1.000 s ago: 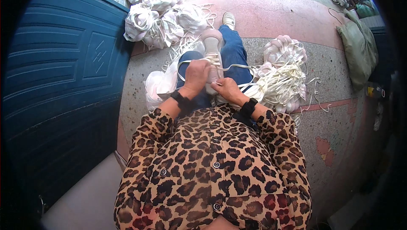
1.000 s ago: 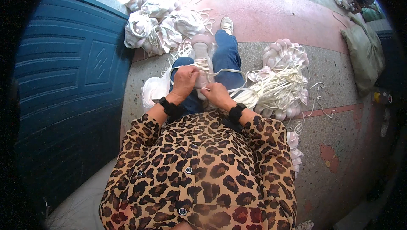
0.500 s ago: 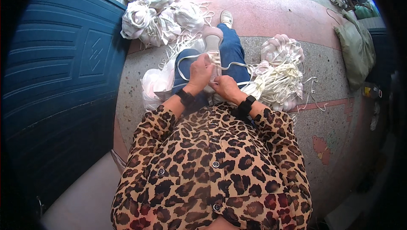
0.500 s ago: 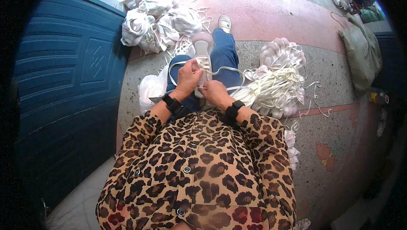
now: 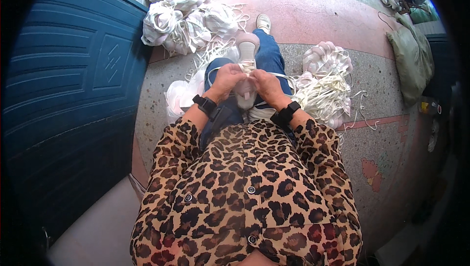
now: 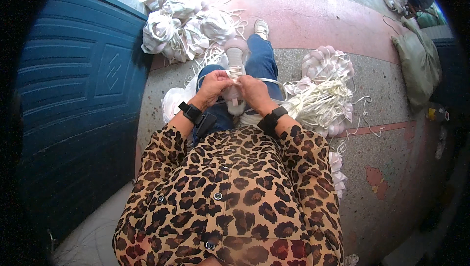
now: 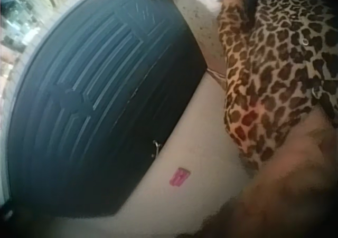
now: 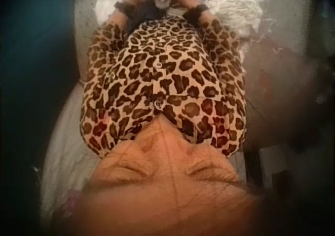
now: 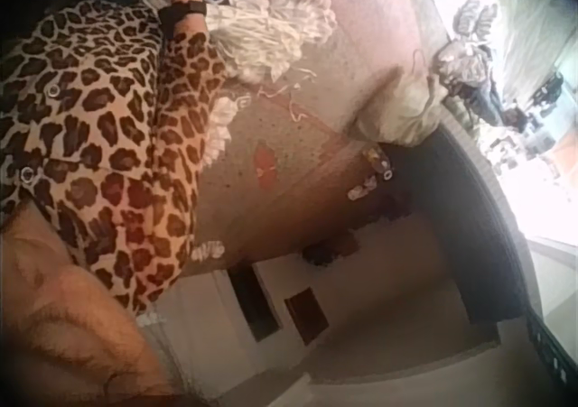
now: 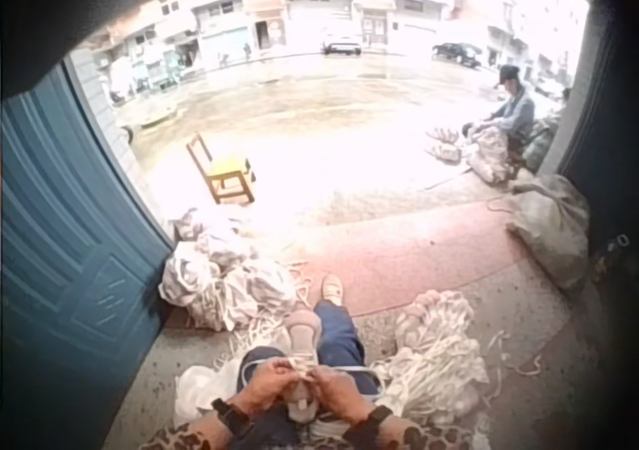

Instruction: Threading laces through shoe components and grouping them.

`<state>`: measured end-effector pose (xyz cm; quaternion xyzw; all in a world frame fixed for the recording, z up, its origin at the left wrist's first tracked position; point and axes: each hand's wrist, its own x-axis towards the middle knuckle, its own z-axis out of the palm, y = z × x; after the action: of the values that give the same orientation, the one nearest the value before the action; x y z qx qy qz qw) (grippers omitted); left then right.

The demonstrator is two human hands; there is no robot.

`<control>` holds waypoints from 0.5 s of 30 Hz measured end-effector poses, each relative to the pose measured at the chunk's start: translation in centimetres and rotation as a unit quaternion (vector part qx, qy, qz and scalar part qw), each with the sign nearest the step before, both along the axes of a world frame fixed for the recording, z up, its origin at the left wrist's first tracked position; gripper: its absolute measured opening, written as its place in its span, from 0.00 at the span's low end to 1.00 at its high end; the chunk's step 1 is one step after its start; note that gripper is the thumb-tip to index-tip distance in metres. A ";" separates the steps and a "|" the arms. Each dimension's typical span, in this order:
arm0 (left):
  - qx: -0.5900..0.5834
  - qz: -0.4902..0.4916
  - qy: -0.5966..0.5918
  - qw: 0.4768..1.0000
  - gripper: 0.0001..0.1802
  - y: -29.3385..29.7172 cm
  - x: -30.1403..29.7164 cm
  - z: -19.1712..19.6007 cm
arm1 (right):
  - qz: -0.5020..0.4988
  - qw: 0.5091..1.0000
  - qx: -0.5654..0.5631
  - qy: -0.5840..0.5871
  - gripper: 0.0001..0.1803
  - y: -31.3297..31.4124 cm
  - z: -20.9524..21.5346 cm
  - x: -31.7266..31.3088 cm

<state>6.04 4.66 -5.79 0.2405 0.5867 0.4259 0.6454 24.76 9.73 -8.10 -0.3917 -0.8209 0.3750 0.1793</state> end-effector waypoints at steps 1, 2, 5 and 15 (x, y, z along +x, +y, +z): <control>-0.001 -0.006 0.033 0.999 0.19 -0.1 0.0 -0.1 | 0.026 0.999 -0.002 -0.026 0.12 0.1 -0.2 0.3; -0.002 -0.013 0.065 0.998 0.19 -0.2 -0.1 -0.1 | 0.052 0.997 -0.005 -0.052 0.12 0.3 -0.3 0.7; 0.074 -0.184 0.308 0.930 0.23 -1.2 -1.8 0.7 | 0.153 0.980 -0.123 -0.018 0.12 1.5 1.6 3.3; 0.173 -0.275 0.479 0.815 0.15 -1.0 2.4 4.2 | 0.091 0.779 -0.587 0.201 0.13 1.8 13.9 3.4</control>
<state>8.42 3.67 -1.60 0.6732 0.6478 0.1559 0.3207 28.17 11.54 5.78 -0.2602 -0.4191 0.8689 0.0411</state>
